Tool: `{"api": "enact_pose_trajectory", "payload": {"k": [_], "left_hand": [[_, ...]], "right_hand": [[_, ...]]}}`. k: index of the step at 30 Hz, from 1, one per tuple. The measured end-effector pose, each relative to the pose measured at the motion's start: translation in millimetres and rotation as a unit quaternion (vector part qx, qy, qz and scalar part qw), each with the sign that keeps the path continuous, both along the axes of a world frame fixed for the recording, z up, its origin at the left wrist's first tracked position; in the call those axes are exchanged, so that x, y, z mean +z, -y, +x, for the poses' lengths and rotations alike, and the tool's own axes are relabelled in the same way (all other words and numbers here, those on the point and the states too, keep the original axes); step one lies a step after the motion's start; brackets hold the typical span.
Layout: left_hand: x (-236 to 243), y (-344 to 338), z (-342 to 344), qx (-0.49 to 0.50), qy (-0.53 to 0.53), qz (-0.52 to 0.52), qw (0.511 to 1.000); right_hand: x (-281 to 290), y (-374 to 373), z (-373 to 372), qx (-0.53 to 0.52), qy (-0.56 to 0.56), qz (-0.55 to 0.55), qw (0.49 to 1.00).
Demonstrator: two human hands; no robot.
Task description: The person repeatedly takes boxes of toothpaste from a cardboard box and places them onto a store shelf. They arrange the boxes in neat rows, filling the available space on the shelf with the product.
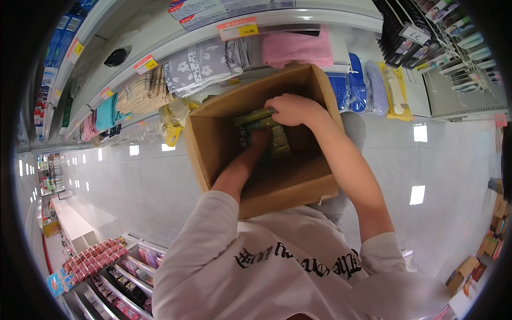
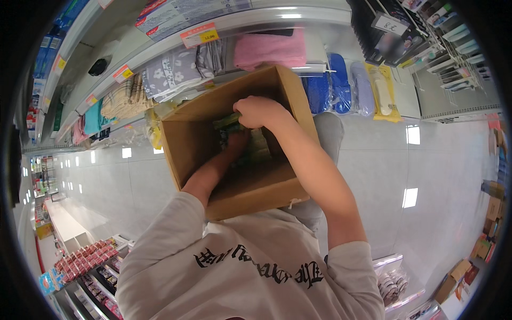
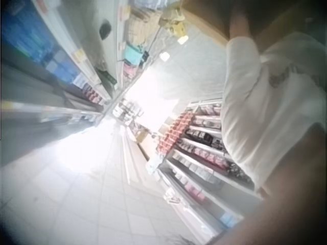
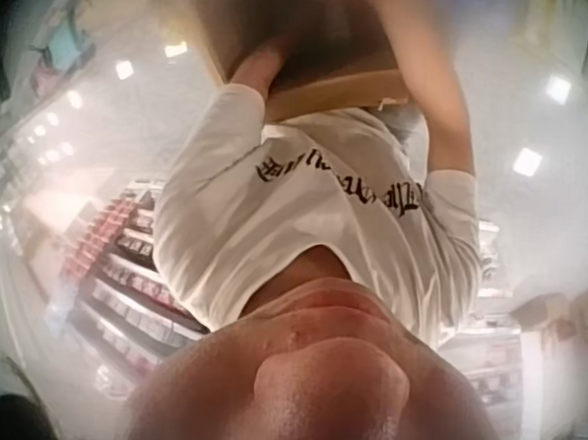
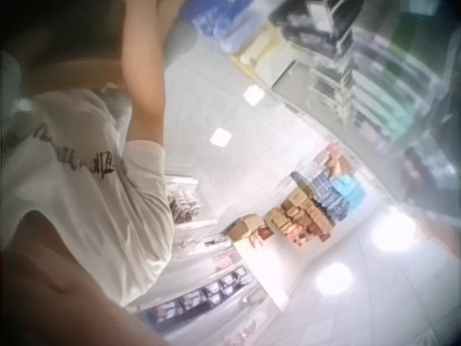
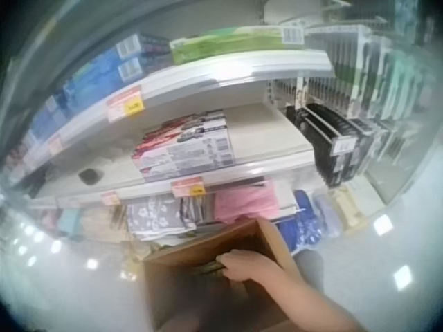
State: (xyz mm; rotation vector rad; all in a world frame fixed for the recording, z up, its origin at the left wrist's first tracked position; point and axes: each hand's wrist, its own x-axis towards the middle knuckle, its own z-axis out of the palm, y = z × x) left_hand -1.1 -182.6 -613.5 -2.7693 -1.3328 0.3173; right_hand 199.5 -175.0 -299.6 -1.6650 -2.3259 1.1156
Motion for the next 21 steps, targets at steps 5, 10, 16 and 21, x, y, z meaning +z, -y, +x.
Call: {"api": "enact_pose_trajectory", "payload": {"k": [5,10,16,21], "left_hand": [[70.7,-31.2,30.0,-0.096,-0.141,-0.175,0.970],[197.3,-38.1,71.8,-0.199,-0.169,-0.196,0.945],[396.4,-2.6,34.9,-0.161,-0.040,-0.138,0.976],[499.0,18.3,21.4,-0.205,0.219,0.135,0.944]], "right_hand": [[-12.9,-6.4,10.7,0.003,-0.020,0.010,1.000],[3.1,-15.9,19.0,0.007,-0.077,0.009,0.997],[84.5,48.4,11.2,-0.067,-0.292,0.213,0.930],[158.1,96.8,20.2,-0.074,-0.102,0.423,0.897]]}}
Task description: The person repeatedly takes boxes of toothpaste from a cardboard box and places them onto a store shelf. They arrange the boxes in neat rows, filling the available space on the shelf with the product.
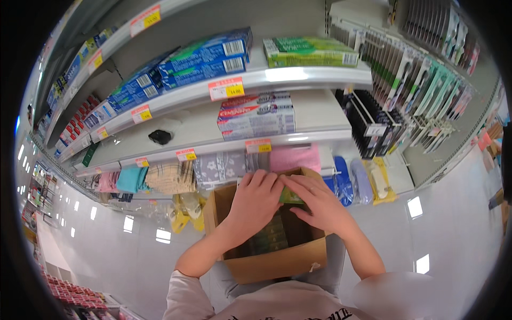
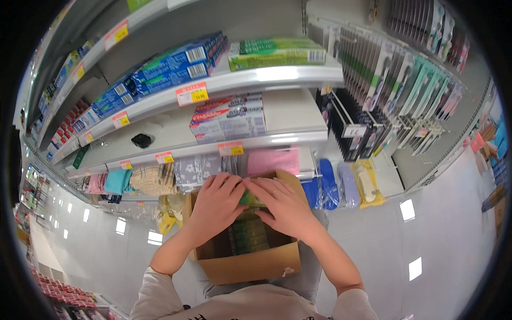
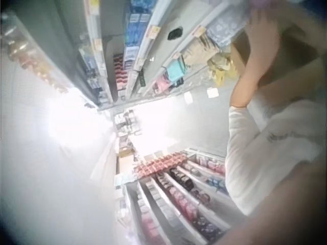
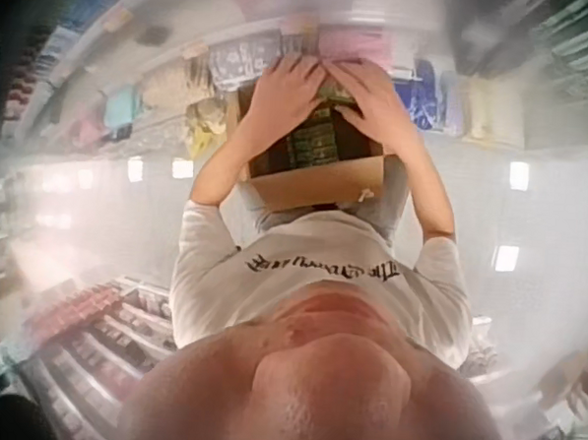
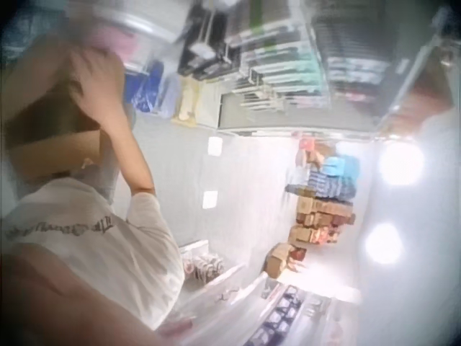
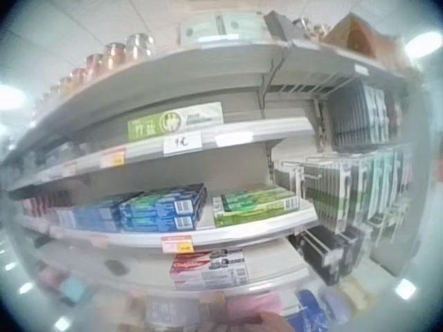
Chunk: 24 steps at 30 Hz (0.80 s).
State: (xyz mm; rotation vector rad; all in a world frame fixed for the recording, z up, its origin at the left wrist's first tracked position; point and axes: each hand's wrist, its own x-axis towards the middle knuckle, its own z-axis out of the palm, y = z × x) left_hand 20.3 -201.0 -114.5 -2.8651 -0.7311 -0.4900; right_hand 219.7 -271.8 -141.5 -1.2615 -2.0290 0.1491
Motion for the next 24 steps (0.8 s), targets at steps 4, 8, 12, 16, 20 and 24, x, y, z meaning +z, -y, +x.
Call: {"api": "enact_pose_trajectory", "payload": {"k": [4,8,12,16,20,24], "left_hand": [[32.3,4.0,21.0,-0.034,0.160,0.090,0.982],[55.8,-23.6,54.4,-0.122,0.318,0.254,0.905],[82.3,-64.4,80.1,-0.214,0.385,0.254,0.861],[101.9,-103.5,118.7,-0.194,0.328,0.218,0.898],[128.3,-134.2,150.4,-0.059,0.324,0.278,0.902],[114.7,-168.7,169.3,0.046,0.343,0.322,0.881]], "right_hand": [[46.7,4.3,7.8,-0.097,0.077,0.124,0.985],[99.6,-6.1,29.9,-0.172,0.146,0.272,0.936],[158.8,-32.2,74.5,-0.237,0.129,0.304,0.914],[204.7,-101.5,117.8,-0.165,0.068,0.218,0.959],[229.5,-161.9,120.2,-0.237,0.186,0.231,0.925],[241.6,-217.8,125.5,-0.272,0.222,0.137,0.926]]}}
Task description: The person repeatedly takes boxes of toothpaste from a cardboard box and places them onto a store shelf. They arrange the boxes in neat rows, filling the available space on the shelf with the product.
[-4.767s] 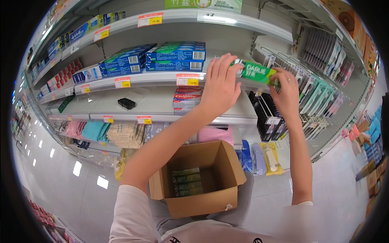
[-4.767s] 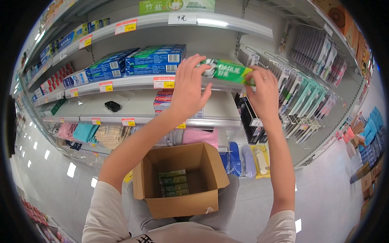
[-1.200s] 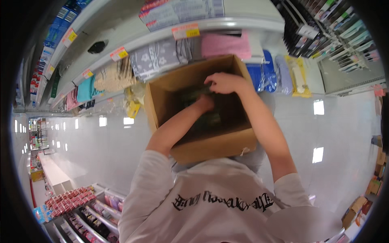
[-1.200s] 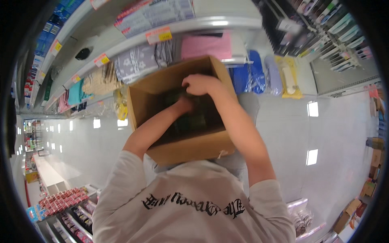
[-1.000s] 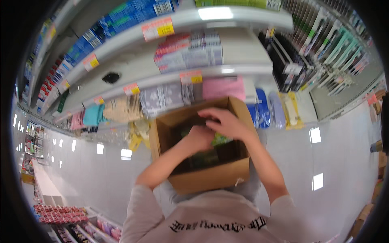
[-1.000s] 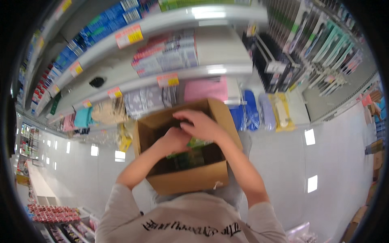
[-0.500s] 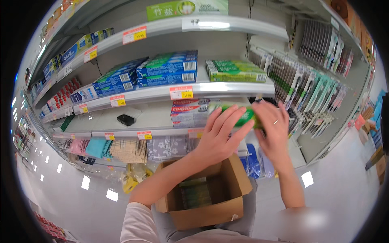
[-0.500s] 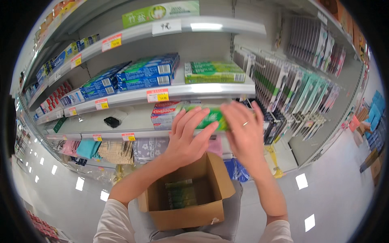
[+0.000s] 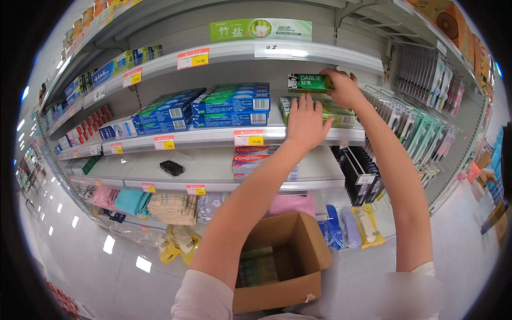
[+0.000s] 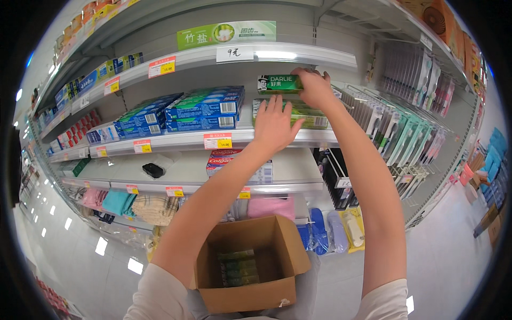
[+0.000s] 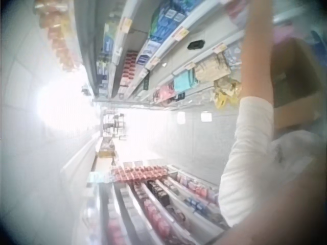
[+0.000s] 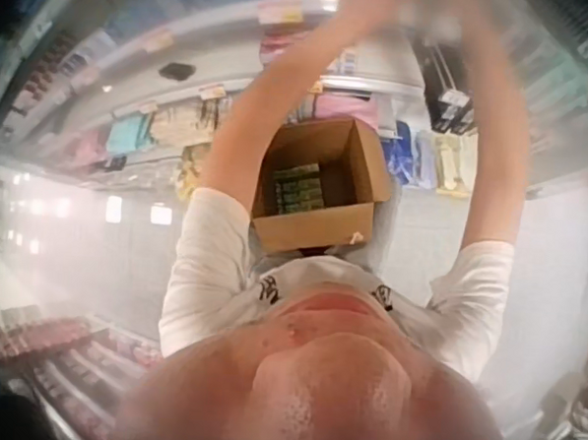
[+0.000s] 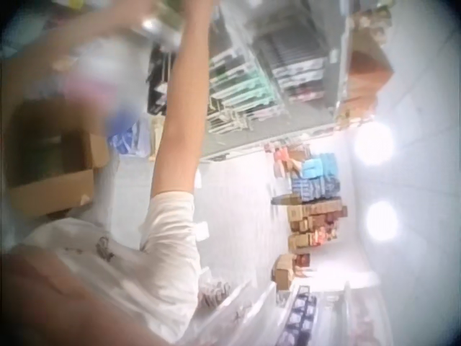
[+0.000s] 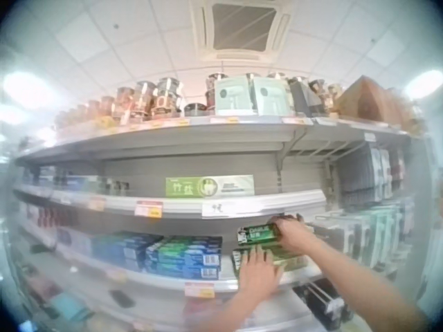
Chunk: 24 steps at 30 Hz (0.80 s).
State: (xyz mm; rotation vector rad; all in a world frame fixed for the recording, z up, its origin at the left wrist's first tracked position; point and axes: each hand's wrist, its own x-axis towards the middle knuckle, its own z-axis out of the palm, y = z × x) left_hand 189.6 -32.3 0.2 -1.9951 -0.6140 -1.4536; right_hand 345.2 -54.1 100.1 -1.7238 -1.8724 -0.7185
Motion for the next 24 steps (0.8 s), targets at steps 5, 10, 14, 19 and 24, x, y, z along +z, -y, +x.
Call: {"api": "enact_pose_trajectory", "payload": {"k": [5,10,14,19,24], "left_hand": [[-1.9,2.2,2.7,-0.018,-0.010,-0.073,0.997],[-2.6,2.0,3.3,-0.030,0.005,-0.073,0.997],[-3.9,0.9,3.2,-0.026,-0.006,-0.081,0.996],[-5.1,-1.8,3.3,-0.020,0.005,-0.060,0.998],[-5.2,-1.5,5.2,-0.012,0.009,-0.055,0.998]], "right_hand": [[-4.6,-52.8,-1.3,-0.043,-0.039,-0.038,0.998],[-19.0,-82.5,-2.2,-0.046,-0.064,-0.138,0.987],[-20.2,-90.1,7.5,0.085,-0.145,-0.213,0.962],[-30.8,-118.5,20.1,0.044,0.070,-0.282,0.956],[-41.7,-129.0,29.7,-0.012,0.098,-0.272,0.957]]}}
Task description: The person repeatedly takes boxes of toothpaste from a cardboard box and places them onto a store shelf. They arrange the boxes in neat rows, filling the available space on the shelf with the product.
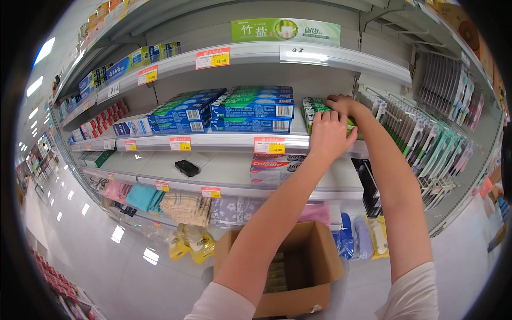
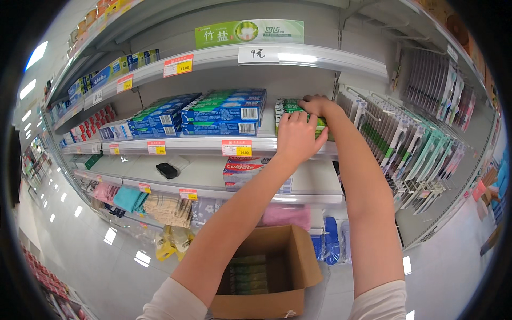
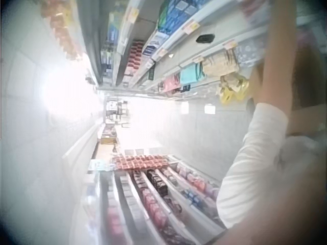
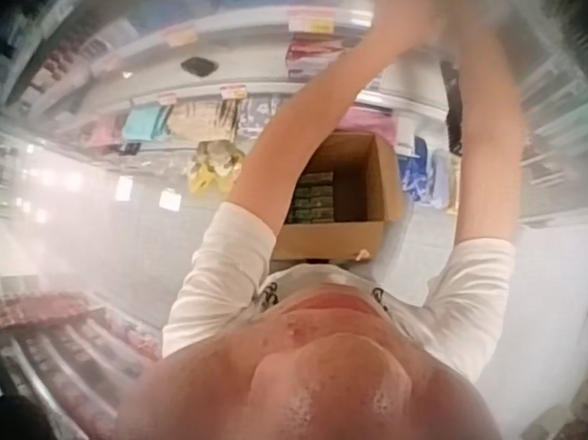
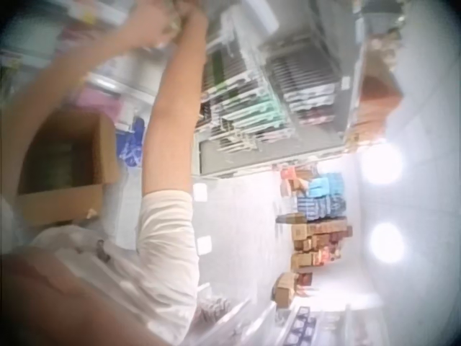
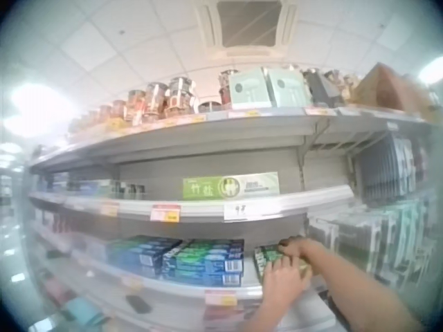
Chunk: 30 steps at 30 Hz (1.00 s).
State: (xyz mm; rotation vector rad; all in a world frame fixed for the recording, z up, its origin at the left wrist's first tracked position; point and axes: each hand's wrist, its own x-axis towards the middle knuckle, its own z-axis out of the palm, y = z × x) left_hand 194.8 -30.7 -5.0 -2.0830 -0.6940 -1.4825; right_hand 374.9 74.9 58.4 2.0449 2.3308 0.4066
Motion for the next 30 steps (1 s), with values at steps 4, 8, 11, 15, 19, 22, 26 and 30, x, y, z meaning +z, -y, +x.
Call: {"api": "enact_pose_trajectory", "payload": {"k": [4,8,11,15,19,22,26,30], "left_hand": [[-0.7,1.2,-0.3,0.009,-0.006,-0.010,1.000],[1.9,10.3,7.2,-0.001,-0.006,-0.021,1.000],[-4.8,-4.1,-17.8,0.021,-0.008,-0.035,0.999],[3.8,8.5,2.0,-0.010,-0.050,-0.076,0.996],[16.4,8.3,-6.9,-0.035,-0.068,-0.126,0.989],[9.9,10.7,-23.0,-0.156,0.038,-0.016,0.987],[-42.5,58.9,-61.7,-0.276,0.012,-0.038,0.960],[-130.6,99.7,-103.0,-0.294,-0.148,-0.190,0.925]], "right_hand": [[0.2,0.5,-1.2,0.015,-0.002,-0.014,1.000],[-1.1,0.0,16.2,-0.020,-0.127,-0.038,0.991],[4.4,15.7,-49.5,-0.053,-0.181,-0.007,0.982],[6.5,28.2,-10.4,0.020,-0.232,0.357,0.905],[29.6,82.5,-48.4,0.067,-0.336,0.472,0.813],[0.1,122.7,-82.6,0.146,-0.349,0.569,0.730],[-80.0,187.0,-97.4,0.213,-0.384,0.598,0.670],[-205.7,226.2,-108.4,0.185,-0.373,0.413,0.810]]}}
